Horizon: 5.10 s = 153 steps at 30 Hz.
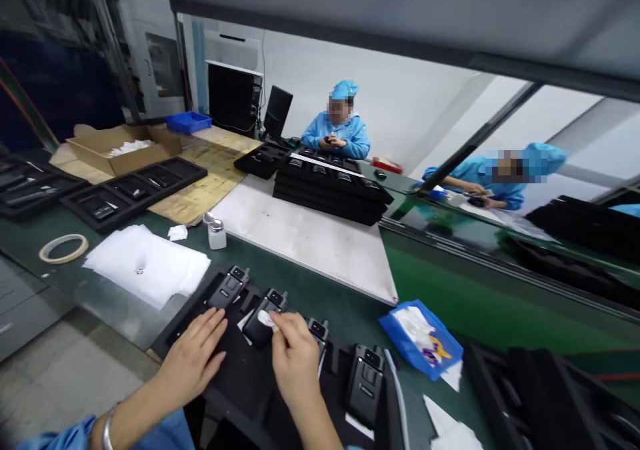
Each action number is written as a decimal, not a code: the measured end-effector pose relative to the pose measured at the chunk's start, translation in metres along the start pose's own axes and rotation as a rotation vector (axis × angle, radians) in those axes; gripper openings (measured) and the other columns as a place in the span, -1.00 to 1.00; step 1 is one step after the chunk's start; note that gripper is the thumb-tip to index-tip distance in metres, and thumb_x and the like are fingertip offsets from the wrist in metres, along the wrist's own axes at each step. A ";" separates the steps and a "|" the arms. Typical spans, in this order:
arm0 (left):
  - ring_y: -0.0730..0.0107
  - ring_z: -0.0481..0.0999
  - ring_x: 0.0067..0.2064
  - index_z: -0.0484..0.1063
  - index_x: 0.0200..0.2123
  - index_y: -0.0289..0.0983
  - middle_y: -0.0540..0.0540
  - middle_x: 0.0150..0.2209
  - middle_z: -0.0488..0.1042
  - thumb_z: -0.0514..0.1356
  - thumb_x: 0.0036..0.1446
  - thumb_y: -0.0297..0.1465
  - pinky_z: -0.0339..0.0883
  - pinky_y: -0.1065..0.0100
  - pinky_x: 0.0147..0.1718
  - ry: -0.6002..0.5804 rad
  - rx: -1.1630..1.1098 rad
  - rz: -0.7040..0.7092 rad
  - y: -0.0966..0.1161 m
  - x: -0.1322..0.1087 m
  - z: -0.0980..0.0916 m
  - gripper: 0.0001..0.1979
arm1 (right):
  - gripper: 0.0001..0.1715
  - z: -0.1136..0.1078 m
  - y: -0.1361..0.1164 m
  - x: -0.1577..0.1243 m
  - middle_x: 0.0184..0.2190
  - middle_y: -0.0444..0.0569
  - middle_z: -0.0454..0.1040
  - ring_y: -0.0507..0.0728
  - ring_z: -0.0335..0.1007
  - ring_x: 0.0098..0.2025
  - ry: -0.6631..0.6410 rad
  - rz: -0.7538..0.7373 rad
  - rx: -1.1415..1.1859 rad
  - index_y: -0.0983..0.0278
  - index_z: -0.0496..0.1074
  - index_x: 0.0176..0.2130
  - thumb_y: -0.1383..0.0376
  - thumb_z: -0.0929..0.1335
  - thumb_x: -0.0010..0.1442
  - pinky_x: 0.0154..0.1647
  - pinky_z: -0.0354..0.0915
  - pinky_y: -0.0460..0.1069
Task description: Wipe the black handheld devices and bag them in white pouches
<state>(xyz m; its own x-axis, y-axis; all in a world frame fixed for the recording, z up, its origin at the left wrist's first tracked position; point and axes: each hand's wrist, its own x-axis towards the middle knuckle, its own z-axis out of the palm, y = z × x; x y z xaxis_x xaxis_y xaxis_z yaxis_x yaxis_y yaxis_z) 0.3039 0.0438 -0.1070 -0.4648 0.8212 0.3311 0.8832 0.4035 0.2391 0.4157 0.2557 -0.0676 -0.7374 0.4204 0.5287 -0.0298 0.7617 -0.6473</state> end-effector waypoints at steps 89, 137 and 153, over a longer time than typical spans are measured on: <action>0.12 0.10 0.36 0.13 0.31 -0.29 -0.18 0.34 0.18 0.17 0.24 -0.23 0.09 0.02 0.30 -0.303 -0.252 0.482 0.096 0.027 0.039 -0.37 | -0.57 -0.048 0.044 -0.052 -0.35 -0.05 0.47 0.08 0.43 -0.27 -0.122 -0.029 -0.468 0.19 0.59 -0.22 0.54 0.22 0.21 0.18 0.27 0.15; 0.00 -0.21 0.43 -0.02 0.38 -0.29 -0.15 0.42 -0.18 0.23 0.11 -0.12 -0.21 -0.10 0.35 -0.711 -0.409 0.533 0.175 0.062 0.054 -0.13 | -0.66 -0.146 0.089 -0.119 -0.39 -0.08 0.54 0.12 0.46 -0.29 0.140 0.297 -0.302 0.10 0.61 -0.40 0.40 0.28 0.15 0.07 0.29 0.15; -0.12 -0.03 0.39 0.13 0.33 -0.23 -0.22 0.38 -0.01 0.30 0.07 -0.12 -0.07 -0.16 0.31 -0.677 -0.404 0.565 0.167 0.059 0.084 -0.19 | -0.66 -0.198 0.150 -0.115 -0.23 0.04 0.55 0.19 0.47 -0.18 0.479 0.700 -0.544 0.23 0.60 -0.30 0.35 0.25 0.07 -0.09 0.31 0.03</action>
<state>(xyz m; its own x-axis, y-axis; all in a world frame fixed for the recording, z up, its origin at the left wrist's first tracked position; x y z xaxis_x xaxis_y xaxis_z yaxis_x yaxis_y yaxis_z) 0.4289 0.1935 -0.1238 0.2675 0.9609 -0.0721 0.8185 -0.1871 0.5432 0.6295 0.4196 -0.1166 -0.1186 0.9223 0.3678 0.7065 0.3387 -0.6215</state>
